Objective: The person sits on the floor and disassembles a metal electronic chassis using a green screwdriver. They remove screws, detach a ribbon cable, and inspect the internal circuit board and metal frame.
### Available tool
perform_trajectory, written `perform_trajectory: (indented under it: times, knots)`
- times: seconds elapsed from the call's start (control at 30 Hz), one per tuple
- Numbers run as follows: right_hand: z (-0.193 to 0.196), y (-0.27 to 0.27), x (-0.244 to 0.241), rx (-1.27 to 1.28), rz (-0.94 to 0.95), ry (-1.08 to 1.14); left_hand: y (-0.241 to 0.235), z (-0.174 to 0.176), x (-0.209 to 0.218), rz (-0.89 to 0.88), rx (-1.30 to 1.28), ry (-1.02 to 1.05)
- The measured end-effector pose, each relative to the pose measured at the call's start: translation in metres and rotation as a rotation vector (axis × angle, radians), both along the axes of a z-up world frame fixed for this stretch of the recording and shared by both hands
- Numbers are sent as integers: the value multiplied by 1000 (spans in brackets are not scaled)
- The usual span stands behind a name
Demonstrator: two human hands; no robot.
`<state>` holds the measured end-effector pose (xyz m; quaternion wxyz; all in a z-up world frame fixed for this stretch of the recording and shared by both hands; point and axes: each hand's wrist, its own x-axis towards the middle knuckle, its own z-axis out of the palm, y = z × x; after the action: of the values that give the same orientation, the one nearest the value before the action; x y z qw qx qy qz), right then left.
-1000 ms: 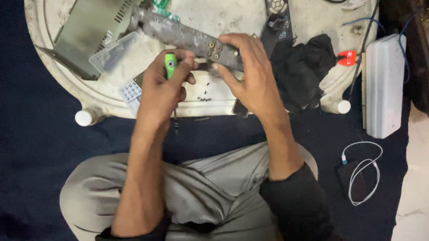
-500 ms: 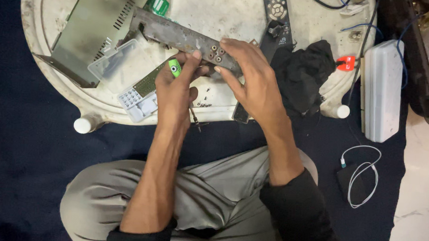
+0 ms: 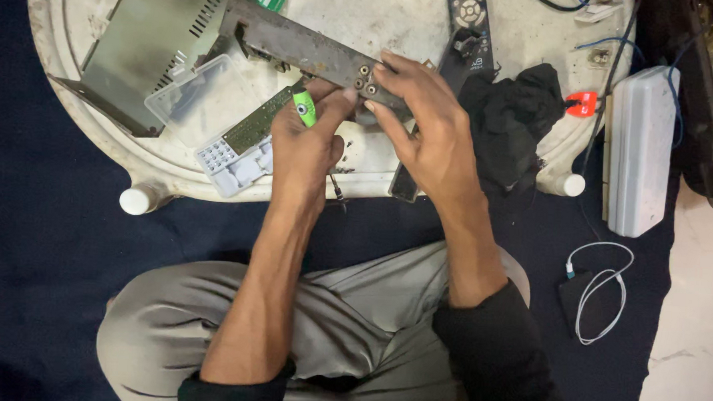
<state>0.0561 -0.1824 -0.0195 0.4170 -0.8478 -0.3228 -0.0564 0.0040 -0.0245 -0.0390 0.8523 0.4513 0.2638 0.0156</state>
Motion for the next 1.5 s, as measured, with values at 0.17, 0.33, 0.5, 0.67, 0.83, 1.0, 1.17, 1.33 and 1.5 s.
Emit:
perform_trajectory:
  times: [0.17, 0.33, 0.5, 0.67, 0.83, 1.0, 1.17, 1.33, 1.5]
  knots:
    - [-3, 1, 1, -14, -10, -36, -4, -5, 4, 11, -2, 32]
    - [-1, 2, 1, -15, -27, -46, -8, -8, 6, 42, 53, 88]
    - [3, 5, 3, 20, -20, -14, -8, -16, 5, 22, 158, 35]
    - [7, 12, 0, 12, -42, -64, -10, -28, 4, 48, 214, -118]
    - [11, 15, 0, -3, -69, -50, -8, -30, 5, 21, 283, -110]
    - [12, 14, 1, 4, -73, -8, -7, -25, 7, -3, 292, -52]
    - [8, 6, 4, -14, -27, -15, -5, -17, 10, 0, 253, -36]
    - [2, 0, 3, -11, -10, 29, -5, -17, 10, 24, 192, 1]
    - [-2, -3, 3, -14, -3, 9, -8, -24, 12, 24, 226, -44]
